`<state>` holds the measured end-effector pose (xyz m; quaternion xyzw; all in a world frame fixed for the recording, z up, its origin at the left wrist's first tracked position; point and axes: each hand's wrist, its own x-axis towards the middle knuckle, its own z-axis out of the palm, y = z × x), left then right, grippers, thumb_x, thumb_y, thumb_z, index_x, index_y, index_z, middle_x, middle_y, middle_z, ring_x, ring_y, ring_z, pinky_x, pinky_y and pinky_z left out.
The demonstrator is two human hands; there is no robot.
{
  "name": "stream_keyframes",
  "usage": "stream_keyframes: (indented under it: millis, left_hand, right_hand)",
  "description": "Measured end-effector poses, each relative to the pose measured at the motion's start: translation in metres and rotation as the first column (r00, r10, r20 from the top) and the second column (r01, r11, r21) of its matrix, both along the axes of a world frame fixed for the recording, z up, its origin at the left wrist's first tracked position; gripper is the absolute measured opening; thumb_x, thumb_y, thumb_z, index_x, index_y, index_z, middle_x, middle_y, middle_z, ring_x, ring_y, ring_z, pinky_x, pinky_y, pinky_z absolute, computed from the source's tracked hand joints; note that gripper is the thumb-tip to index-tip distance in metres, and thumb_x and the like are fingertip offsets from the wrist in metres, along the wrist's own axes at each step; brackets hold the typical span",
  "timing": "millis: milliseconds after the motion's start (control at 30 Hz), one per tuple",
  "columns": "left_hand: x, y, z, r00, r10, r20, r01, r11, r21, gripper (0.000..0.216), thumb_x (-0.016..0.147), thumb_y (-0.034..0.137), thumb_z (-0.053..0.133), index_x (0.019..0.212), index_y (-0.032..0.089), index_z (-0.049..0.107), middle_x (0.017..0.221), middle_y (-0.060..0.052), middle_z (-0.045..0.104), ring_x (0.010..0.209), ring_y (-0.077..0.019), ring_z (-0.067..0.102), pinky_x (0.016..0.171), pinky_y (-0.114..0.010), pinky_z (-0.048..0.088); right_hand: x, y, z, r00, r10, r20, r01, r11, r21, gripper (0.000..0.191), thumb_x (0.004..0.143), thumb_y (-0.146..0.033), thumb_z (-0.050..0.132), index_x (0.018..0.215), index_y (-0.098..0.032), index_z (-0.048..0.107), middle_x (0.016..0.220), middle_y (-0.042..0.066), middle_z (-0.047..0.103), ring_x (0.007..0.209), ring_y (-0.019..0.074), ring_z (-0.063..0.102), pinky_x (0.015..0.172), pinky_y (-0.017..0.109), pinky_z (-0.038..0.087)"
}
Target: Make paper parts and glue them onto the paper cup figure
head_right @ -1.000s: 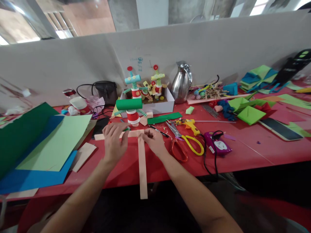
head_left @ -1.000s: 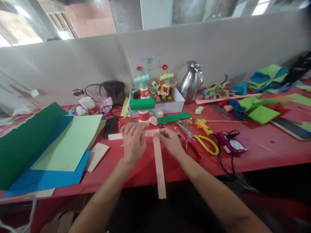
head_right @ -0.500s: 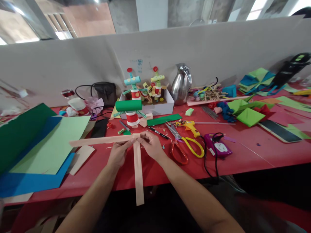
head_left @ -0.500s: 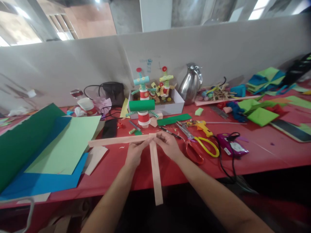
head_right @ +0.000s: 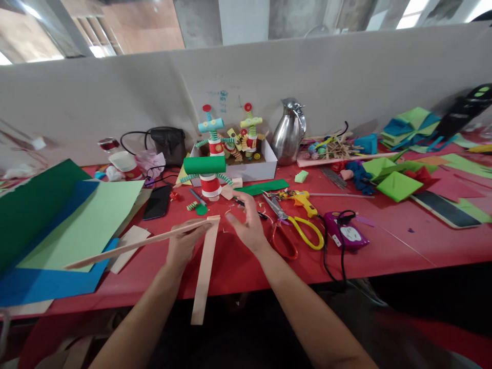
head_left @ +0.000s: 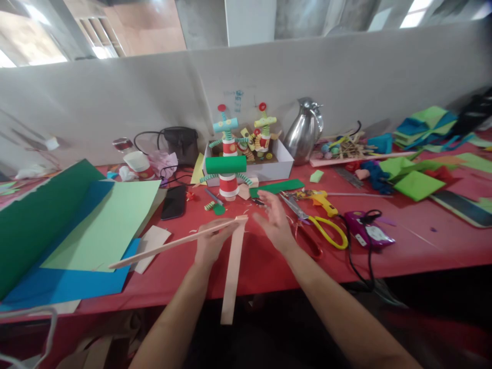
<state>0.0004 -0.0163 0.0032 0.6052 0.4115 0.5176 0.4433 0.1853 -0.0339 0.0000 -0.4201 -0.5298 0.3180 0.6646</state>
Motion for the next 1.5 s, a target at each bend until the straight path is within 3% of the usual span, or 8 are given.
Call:
stream_keyframes:
  millis: [67, 167, 333, 567, 967, 1133, 1233, 1500]
  left_hand:
    - [0.0, -0.001, 0.002, 0.999, -0.016, -0.032, 0.017, 1.0, 0.023, 0.018, 0.075, 0.034, 0.076, 0.087, 0.021, 0.08, 0.091, -0.007, 0.077, 0.088, -0.0247, 0.07, 0.083, -0.035, 0.053]
    - [0.0, -0.003, 0.004, 0.996, -0.033, -0.086, 0.037, 0.998, 0.048, 0.017, 0.077, 0.034, 0.075, 0.087, 0.021, 0.079, 0.091, -0.006, 0.077, 0.088, -0.024, 0.069, 0.082, -0.034, 0.053]
    - [0.004, -0.004, 0.0, 0.998, -0.068, -0.005, 0.068, 0.997, 0.028, 0.017, 0.077, 0.034, 0.075, 0.085, 0.02, 0.077, 0.088, -0.006, 0.074, 0.086, -0.0218, 0.067, 0.08, -0.033, 0.052]
    - [0.005, 0.0, 0.001, 0.997, -0.072, 0.003, 0.071, 0.988, 0.138, 0.013, 0.079, 0.03, 0.073, 0.088, 0.023, 0.078, 0.092, -0.006, 0.073, 0.092, -0.0201, 0.065, 0.084, -0.032, 0.052]
    - [0.008, 0.003, -0.007, 0.999, 0.02, 0.04, -0.026, 0.987, 0.159, 0.009, 0.077, 0.031, 0.074, 0.074, 0.022, 0.076, 0.083, -0.005, 0.07, 0.085, -0.0186, 0.065, 0.081, -0.032, 0.053]
    - [0.013, 0.001, -0.005, 0.991, -0.048, 0.122, 0.048, 0.999, -0.002, 0.015, 0.074, 0.031, 0.077, 0.084, 0.02, 0.076, 0.092, -0.006, 0.073, 0.093, -0.0205, 0.067, 0.086, -0.034, 0.053]
    - [0.015, -0.002, -0.003, 0.987, -0.018, 0.161, 0.039, 0.99, -0.134, 0.023, 0.069, 0.032, 0.081, 0.087, 0.018, 0.077, 0.093, -0.007, 0.076, 0.091, -0.0232, 0.069, 0.085, -0.037, 0.055]
    - [0.011, 0.0, -0.01, 0.971, 0.077, 0.227, -0.042, 0.987, -0.156, 0.021, 0.064, 0.031, 0.083, 0.08, 0.019, 0.077, 0.083, -0.004, 0.076, 0.083, -0.0201, 0.069, 0.081, -0.033, 0.055]
  right_hand:
    - [-0.002, 0.0, 0.001, 0.981, 0.19, 0.043, -0.19, 0.982, 0.006, 0.053, 0.077, -0.043, 0.075, 0.125, -0.03, 0.056, 0.126, 0.007, 0.059, 0.117, 0.0225, 0.054, 0.096, 0.037, 0.046]
    - [-0.009, -0.001, 0.001, 0.949, 0.314, 0.038, -0.312, 0.949, -0.044, 0.034, 0.079, -0.043, 0.074, 0.108, -0.027, 0.067, 0.108, 0.006, 0.066, 0.098, 0.0209, 0.062, 0.083, 0.034, 0.051]
    - [-0.013, -0.001, 0.0, 0.978, 0.193, 0.081, -0.193, 0.981, -0.009, 0.02, 0.085, -0.043, 0.068, 0.084, -0.024, 0.073, 0.083, 0.004, 0.069, 0.079, 0.0194, 0.063, 0.074, 0.033, 0.051]
    - [-0.013, -0.003, -0.001, 0.963, 0.085, 0.257, -0.103, 0.993, 0.06, 0.021, 0.089, -0.043, 0.063, 0.085, -0.026, 0.075, 0.083, 0.004, 0.07, 0.079, 0.0196, 0.064, 0.075, 0.033, 0.049]
    - [-0.019, -0.007, 0.002, 0.959, 0.063, 0.278, -0.095, 0.99, 0.106, 0.02, 0.091, -0.04, 0.061, 0.083, -0.027, 0.074, 0.08, 0.003, 0.069, 0.078, 0.0197, 0.063, 0.076, 0.034, 0.049]
    - [-0.018, -0.007, 0.0, 0.972, -0.028, 0.233, 0.009, 0.996, 0.084, 0.018, 0.089, -0.04, 0.064, 0.082, -0.026, 0.073, 0.08, 0.003, 0.069, 0.078, 0.0196, 0.062, 0.075, 0.034, 0.049]
    - [-0.019, -0.006, -0.002, 0.985, 0.008, 0.174, -0.01, 1.0, 0.013, 0.018, 0.087, -0.042, 0.065, 0.084, -0.026, 0.073, 0.08, 0.003, 0.07, 0.076, 0.019, 0.063, 0.072, 0.033, 0.05]
    - [-0.021, -0.006, 0.0, 0.987, 0.132, 0.089, -0.126, 0.989, -0.074, 0.018, 0.083, -0.041, 0.068, 0.081, -0.023, 0.066, 0.076, 0.001, 0.065, 0.071, 0.0179, 0.06, 0.067, 0.031, 0.049]
